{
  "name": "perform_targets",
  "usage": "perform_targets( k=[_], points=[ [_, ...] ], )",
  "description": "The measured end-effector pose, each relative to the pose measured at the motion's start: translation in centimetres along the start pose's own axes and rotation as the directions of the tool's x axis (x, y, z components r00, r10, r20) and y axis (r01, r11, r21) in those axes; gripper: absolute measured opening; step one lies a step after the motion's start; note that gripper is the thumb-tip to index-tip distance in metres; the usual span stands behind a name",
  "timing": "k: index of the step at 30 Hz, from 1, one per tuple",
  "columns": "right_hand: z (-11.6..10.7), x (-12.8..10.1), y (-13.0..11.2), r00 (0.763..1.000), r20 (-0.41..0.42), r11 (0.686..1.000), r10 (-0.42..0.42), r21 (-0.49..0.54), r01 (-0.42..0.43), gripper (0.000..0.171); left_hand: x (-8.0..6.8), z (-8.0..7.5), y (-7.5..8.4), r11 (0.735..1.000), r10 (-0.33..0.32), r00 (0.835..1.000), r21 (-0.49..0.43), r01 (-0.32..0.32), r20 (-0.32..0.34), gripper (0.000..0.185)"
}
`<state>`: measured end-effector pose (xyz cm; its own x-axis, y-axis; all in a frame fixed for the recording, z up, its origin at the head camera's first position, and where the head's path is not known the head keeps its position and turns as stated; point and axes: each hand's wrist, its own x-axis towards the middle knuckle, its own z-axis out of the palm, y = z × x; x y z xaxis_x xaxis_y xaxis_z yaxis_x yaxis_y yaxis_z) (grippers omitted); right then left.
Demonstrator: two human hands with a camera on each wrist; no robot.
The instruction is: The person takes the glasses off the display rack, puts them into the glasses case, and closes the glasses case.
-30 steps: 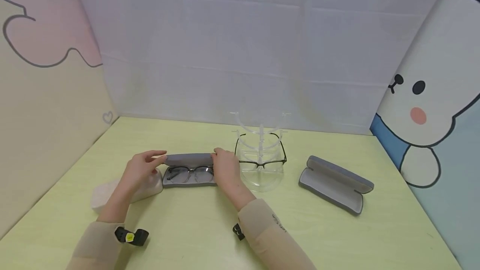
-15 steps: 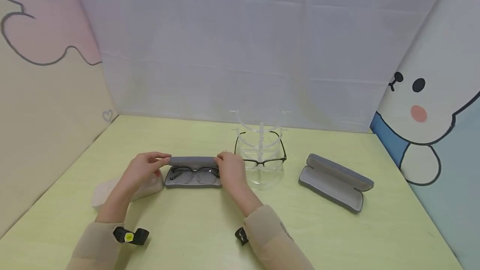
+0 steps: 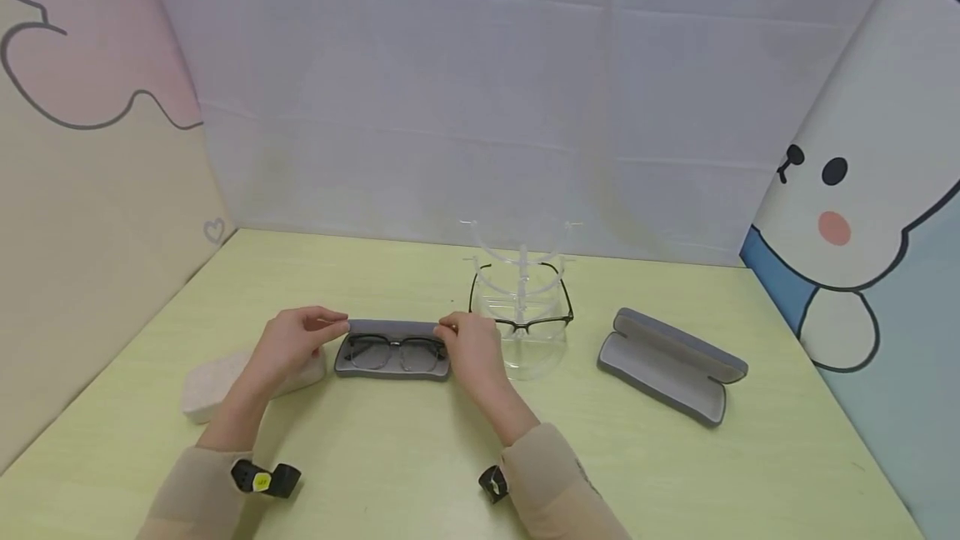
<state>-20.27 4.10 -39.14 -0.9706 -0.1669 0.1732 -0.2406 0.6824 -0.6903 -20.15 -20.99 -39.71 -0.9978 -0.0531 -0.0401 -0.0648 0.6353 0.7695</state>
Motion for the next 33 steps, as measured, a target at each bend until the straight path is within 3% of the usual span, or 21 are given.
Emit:
perform_targets(
  k=[5, 14, 17, 23, 30, 33],
  points=[
    [-0.2, -0.2, 0.8, 0.999, 0.015, 0.999, -0.04, 0.008, 0.04, 0.02, -0.3, 0.0, -0.1, 1.0, 0.019, 1.0, 0.017, -0.019, 0.005, 0.033],
    [-0.4, -0.2, 1.4, 0.997, 0.065, 0.999, -0.039, -0.003, 0.04, 0.019, -0.7, 0.4, -0.3, 0.999, 0.041, 0.999, 0.007, -0.041, -0.018, 0.034],
    [0.0, -0.3, 1.8, 0.994, 0.095, 0.998, -0.061, -0.03, 0.064, 0.013, -1.0, 0.7, -0.5, 0.997, 0.04, 0.999, 0.067, -0.038, -0.029, 0.024],
    [0.6, -0.5, 2.4, 0.994, 0.104, 0.999, -0.031, 0.042, 0.027, 0.004, -1.1, 1.5, -0.5, 0.975, 0.082, 0.994, 0.213, -0.064, -0.077, 0.008],
    [1.2, 0.2, 2.1, 0.997, 0.062, 0.998, -0.056, 0.035, 0.053, 0.004, -0.9, 1.5, -0.4, 0.973, 0.024, 0.994, 0.229, 0.0, -0.105, 0.01],
    [1.6, 0.4, 2.0, 0.996, 0.091, 0.996, -0.016, 0.086, 0.008, 0.005, -0.8, 1.6, -0.3, 0.97, -0.001, 0.992, 0.241, 0.033, -0.13, 0.011]
  ],
)
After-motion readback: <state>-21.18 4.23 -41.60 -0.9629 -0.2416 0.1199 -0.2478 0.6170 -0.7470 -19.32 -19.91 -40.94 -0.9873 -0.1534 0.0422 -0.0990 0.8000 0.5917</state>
